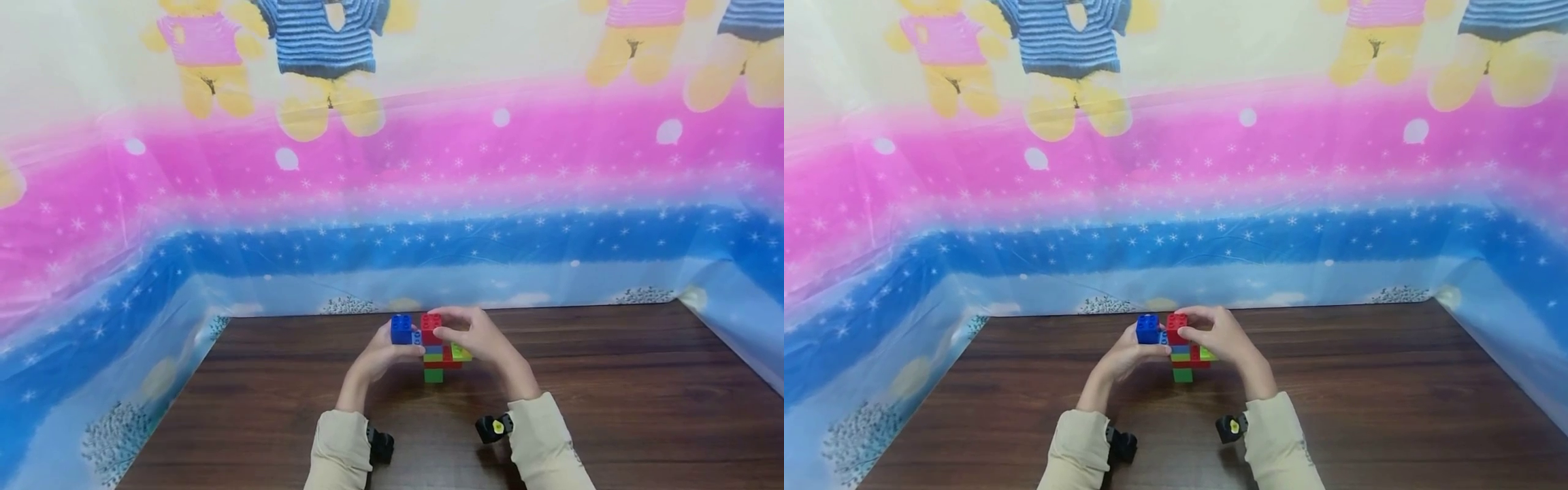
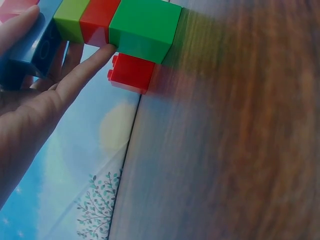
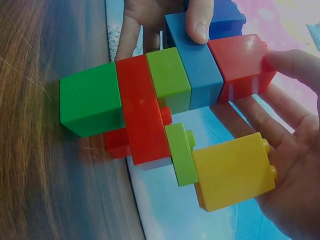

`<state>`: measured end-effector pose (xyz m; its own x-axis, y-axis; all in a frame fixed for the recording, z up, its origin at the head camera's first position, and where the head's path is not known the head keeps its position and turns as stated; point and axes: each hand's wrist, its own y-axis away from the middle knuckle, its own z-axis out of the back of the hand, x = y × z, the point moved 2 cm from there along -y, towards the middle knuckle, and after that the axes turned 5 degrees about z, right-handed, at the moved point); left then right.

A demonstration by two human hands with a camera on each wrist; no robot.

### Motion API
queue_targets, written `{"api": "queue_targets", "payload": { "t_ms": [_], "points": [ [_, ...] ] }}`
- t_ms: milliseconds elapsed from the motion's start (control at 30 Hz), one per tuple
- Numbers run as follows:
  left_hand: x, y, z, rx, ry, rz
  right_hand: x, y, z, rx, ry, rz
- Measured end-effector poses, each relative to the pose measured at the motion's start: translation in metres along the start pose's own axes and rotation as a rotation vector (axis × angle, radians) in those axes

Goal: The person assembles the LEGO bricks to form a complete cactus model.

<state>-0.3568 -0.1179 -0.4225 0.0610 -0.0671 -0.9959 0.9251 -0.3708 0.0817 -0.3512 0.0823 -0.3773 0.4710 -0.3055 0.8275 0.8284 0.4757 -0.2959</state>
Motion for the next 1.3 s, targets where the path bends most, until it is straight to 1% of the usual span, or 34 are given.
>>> {"api": "queue_targets", "payload": {
  "t_ms": [200,333,467,633,800,933,1100,1200,1300],
  "points": [
    [0.0001,0.0016,0.0004,0.003,0.006,-0.002,0.0013,0.0,-0.0003,-0.005,0.011,0.0],
    [0.0003,0.0016,0.0007,0.007,0.009,0.005,0.0006,-0.0001,-0.0009,-0.005,0.015,0.007],
    [0.0004,0.0028,0.0016,-0.002,0.013,0.016,-0.0007,-0.0004,-0.0018,-0.002,0.017,0.01],
    [0.0,0.0026,0.0023,-0.005,0.009,0.009,-0.0022,-0.0008,-0.0025,-0.002,0.005,-0.006],
    [-0.0001,0.0,0.0021,0.014,0.008,-0.003,-0.0036,-0.0005,-0.0012,0.0,-0.004,-0.009],
    [0.0003,-0.0016,0.0012,0.021,0.011,0.002,-0.003,-0.0004,0.0003,0.0,0.023,-0.005],
    [0.002,-0.0014,0.001,0.011,0.018,0.009,-0.0001,0.0003,-0.0013,-0.002,0.093,-0.003],
    [0.0041,-0.0007,0.0009,0.014,0.02,0.004,0.001,0.0012,-0.0041,-0.014,0.124,-0.011],
    [0.0022,-0.0013,0.0011,0.025,0.012,-0.002,0.0021,0.0005,-0.0045,-0.025,0.137,-0.023]
  ]
}}
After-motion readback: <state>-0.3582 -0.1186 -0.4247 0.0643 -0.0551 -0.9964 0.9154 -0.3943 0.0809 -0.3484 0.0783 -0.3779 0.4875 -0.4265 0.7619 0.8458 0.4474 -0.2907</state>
